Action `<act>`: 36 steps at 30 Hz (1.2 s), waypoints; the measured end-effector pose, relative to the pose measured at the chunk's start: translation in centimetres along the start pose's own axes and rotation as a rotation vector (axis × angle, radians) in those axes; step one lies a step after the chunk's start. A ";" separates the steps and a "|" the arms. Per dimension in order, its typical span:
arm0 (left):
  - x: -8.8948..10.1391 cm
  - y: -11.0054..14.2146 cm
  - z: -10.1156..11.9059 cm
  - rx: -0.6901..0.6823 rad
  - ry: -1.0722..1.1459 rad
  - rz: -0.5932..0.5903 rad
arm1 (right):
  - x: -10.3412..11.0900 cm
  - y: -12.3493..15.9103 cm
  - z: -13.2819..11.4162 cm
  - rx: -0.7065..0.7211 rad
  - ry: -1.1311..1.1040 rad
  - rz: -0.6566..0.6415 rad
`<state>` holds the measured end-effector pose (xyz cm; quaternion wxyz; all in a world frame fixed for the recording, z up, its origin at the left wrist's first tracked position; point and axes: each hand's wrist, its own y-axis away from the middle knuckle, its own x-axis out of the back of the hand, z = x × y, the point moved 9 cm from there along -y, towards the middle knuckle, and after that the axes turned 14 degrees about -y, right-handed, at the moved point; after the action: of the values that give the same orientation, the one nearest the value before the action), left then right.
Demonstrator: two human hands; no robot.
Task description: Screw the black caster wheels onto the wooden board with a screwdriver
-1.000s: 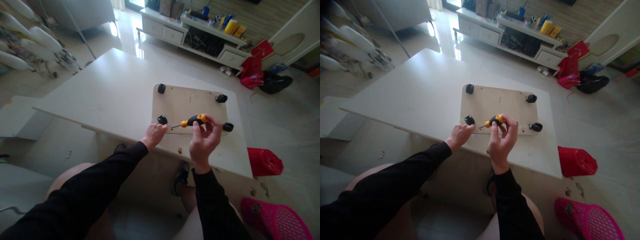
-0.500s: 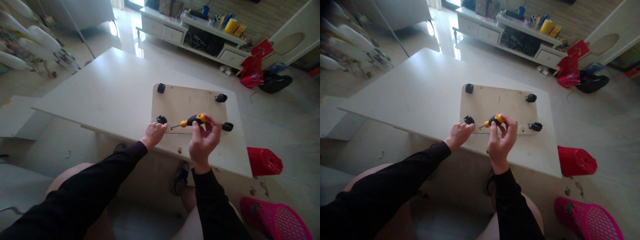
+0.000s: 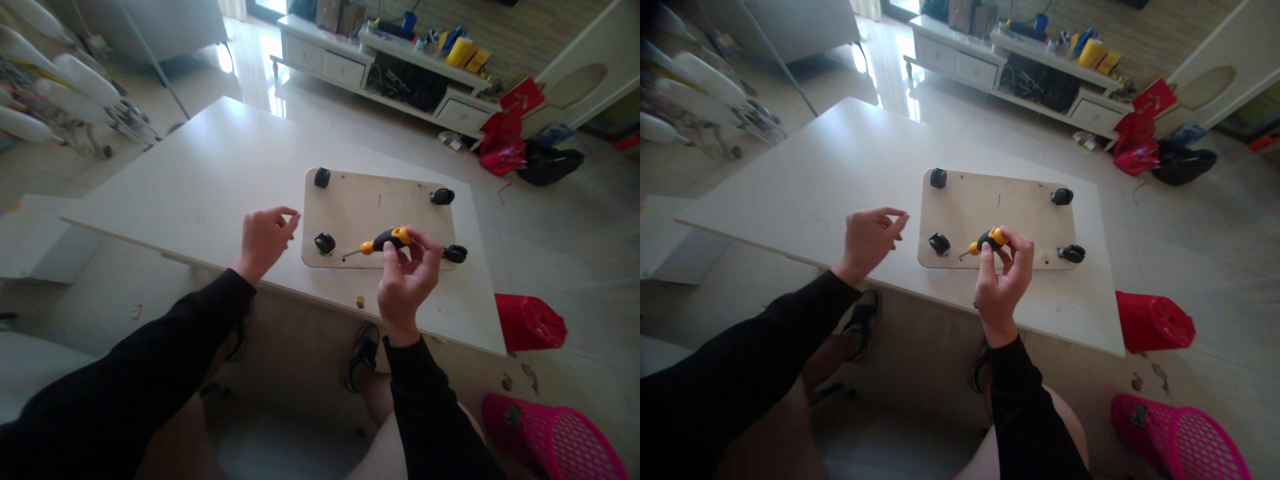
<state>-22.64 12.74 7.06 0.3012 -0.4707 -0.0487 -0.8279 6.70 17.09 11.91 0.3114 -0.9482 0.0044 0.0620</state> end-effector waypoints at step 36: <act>0.1 -2.7 -15.1 0.387 -0.173 -0.184 | -1.4 -0.2 0.8 0.000 -0.005 0.017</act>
<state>-35.51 9.37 -0.66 0.3039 -0.4670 -0.2751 -0.7835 5.20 17.66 11.57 0.3109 -0.9480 0.0117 0.0670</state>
